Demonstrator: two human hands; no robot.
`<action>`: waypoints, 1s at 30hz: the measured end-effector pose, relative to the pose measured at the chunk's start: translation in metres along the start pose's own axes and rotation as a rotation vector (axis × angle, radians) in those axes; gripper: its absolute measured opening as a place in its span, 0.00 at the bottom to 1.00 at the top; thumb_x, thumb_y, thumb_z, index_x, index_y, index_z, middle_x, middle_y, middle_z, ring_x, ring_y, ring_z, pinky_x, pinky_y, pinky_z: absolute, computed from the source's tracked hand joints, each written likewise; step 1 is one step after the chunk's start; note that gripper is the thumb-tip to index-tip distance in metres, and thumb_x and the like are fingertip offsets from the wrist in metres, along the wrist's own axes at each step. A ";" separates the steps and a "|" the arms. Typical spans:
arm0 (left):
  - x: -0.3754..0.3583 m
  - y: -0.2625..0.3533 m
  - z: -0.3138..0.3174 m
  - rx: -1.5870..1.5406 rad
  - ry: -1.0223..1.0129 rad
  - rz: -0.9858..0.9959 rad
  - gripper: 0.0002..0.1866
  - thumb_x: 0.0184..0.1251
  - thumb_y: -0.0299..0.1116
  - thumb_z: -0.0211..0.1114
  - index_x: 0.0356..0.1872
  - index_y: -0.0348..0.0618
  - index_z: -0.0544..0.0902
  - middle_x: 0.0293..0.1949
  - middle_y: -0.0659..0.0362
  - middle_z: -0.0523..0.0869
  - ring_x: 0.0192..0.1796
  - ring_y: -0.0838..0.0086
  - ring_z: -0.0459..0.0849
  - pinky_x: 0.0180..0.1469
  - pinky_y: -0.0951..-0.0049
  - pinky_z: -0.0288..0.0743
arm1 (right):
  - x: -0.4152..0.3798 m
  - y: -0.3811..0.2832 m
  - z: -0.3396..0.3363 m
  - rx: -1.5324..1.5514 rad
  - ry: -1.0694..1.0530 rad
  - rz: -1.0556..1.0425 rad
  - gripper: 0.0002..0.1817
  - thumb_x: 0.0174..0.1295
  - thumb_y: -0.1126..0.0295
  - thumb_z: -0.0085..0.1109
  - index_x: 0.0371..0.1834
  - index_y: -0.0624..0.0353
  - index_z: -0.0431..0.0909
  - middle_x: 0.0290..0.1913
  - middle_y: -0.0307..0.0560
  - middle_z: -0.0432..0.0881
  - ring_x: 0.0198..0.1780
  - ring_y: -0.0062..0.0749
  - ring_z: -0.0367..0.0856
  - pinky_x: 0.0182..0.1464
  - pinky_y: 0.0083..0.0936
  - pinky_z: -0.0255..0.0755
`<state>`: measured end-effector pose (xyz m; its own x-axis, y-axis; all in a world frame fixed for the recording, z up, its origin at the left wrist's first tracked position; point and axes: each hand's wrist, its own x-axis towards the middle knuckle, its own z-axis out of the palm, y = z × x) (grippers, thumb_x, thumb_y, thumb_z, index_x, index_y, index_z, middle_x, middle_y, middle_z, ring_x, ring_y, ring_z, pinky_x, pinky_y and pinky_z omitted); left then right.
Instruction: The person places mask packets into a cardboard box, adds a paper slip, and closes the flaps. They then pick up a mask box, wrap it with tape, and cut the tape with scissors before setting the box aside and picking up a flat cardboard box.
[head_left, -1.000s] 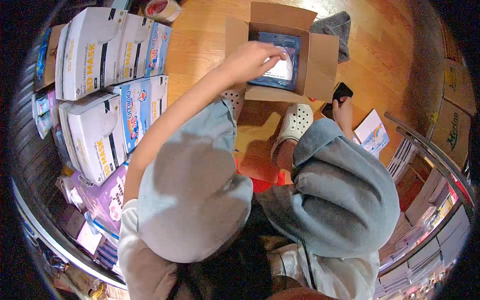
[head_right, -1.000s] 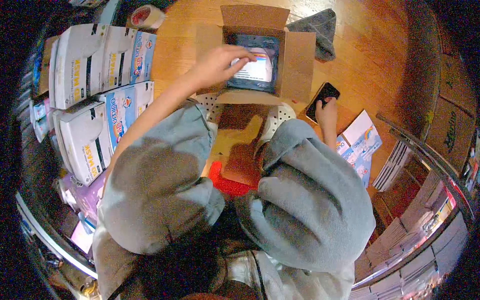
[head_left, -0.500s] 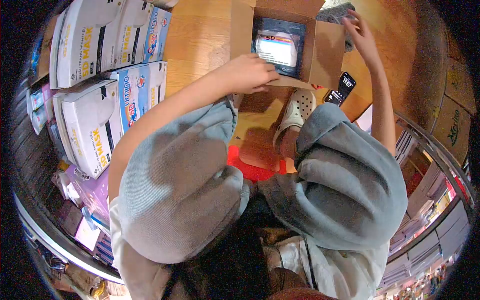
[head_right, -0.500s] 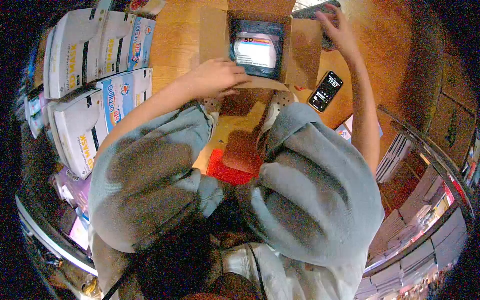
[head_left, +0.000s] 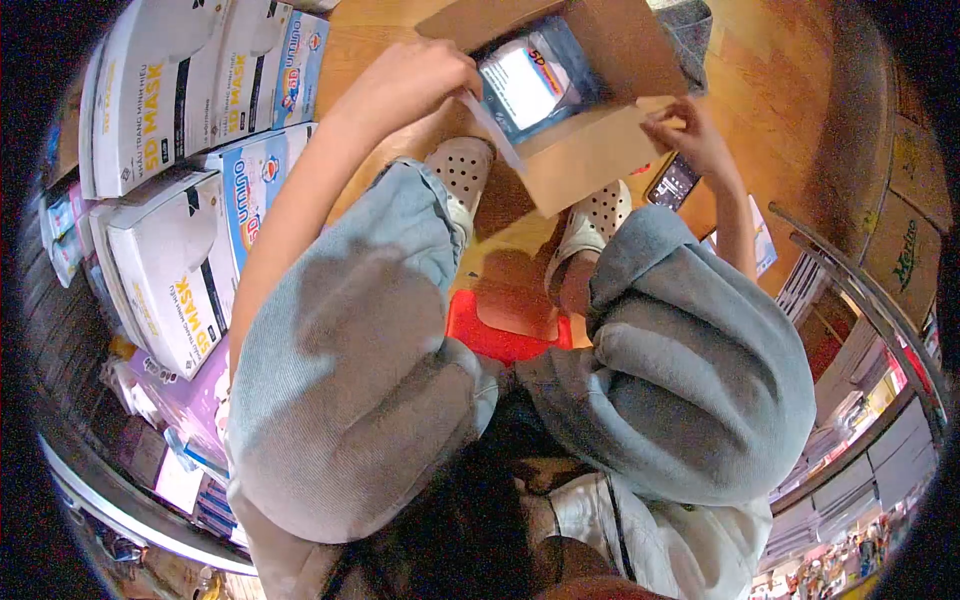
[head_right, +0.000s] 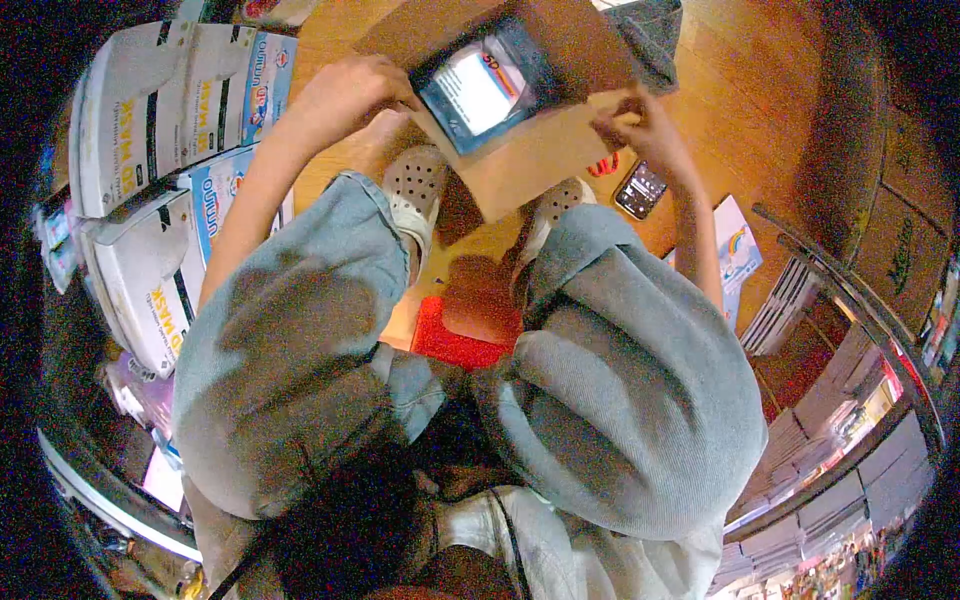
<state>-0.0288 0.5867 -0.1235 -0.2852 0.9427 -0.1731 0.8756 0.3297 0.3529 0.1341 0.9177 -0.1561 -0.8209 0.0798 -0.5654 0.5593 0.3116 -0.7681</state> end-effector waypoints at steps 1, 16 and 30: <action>0.001 0.002 -0.006 0.002 -0.026 -0.045 0.09 0.49 0.28 0.60 0.33 0.49 0.84 0.37 0.59 0.83 0.41 0.64 0.81 0.44 0.66 0.75 | -0.008 -0.002 0.006 -0.027 -0.039 0.051 0.14 0.58 0.69 0.60 0.44 0.65 0.73 0.34 0.42 0.78 0.40 0.23 0.78 0.43 0.21 0.72; -0.009 0.023 0.077 -0.608 0.387 -0.686 0.31 0.49 0.57 0.68 0.33 0.39 0.66 0.22 0.52 0.75 0.27 0.61 0.78 0.31 0.64 0.71 | 0.030 0.048 0.017 0.391 0.100 -0.161 0.28 0.65 0.59 0.49 0.65 0.61 0.60 0.61 0.46 0.68 0.60 0.30 0.66 0.61 0.25 0.59; 0.012 0.039 0.072 -0.076 0.856 -0.586 0.40 0.44 0.46 0.73 0.52 0.31 0.63 0.48 0.43 0.72 0.53 0.59 0.74 0.52 0.64 0.70 | 0.039 0.031 0.053 0.249 0.025 -0.184 0.32 0.57 0.61 0.61 0.63 0.63 0.62 0.57 0.49 0.72 0.58 0.31 0.69 0.59 0.25 0.62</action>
<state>0.0302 0.6076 -0.1779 -0.8655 0.3443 0.3638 0.4918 0.7222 0.4864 0.1254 0.8804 -0.2178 -0.9118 0.0679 -0.4049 0.4095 0.0819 -0.9086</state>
